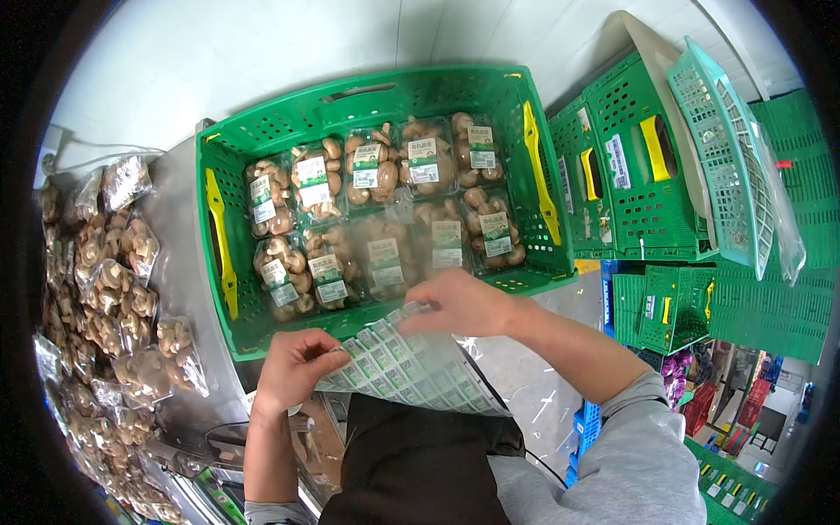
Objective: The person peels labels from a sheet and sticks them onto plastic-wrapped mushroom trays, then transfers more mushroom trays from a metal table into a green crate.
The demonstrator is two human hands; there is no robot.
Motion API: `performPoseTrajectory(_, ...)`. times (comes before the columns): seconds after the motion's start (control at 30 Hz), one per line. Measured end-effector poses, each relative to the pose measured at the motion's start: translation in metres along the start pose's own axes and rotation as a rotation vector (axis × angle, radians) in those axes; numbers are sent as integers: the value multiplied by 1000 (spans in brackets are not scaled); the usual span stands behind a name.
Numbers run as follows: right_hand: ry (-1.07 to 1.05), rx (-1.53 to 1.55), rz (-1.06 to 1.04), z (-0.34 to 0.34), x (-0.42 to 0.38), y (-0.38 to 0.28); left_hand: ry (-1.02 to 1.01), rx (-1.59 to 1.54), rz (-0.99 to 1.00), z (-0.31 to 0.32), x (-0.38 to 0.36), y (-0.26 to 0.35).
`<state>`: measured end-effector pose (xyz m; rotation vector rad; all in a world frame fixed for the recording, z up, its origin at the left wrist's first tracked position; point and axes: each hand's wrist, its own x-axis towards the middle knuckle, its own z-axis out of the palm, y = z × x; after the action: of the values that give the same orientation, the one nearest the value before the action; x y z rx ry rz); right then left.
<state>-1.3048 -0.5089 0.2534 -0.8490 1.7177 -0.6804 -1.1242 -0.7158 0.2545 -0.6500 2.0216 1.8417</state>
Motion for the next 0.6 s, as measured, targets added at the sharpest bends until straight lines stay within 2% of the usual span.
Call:
performPoseTrajectory(0.03,0,1,2,-1,2,2,-34,6,-12,0,2,-1)
performPoseTrajectory(0.1,44,-28,-335,-5,6,6,-48,-4,-16,1,5,0)
performPoseTrajectory(0.23,-29,-188,-317,-16,19,-20,-113,58,-25,1,10,6)
performPoseTrajectory(0.3,-128,-442,-366,-16,27,-27,-119,65,-15,2,12,8)
performPoseTrajectory(0.33,-128,-441,-365,-15,30,-28,-122,72,-5,2,13,8)
performPoseTrajectory(0.4,-145,-592,-495,-13,35,-30,-125,66,-13,2,14,7)
performPoseTrajectory(0.6,-166,-709,-639,-13,43,-28,-142,48,-34,0,21,7)
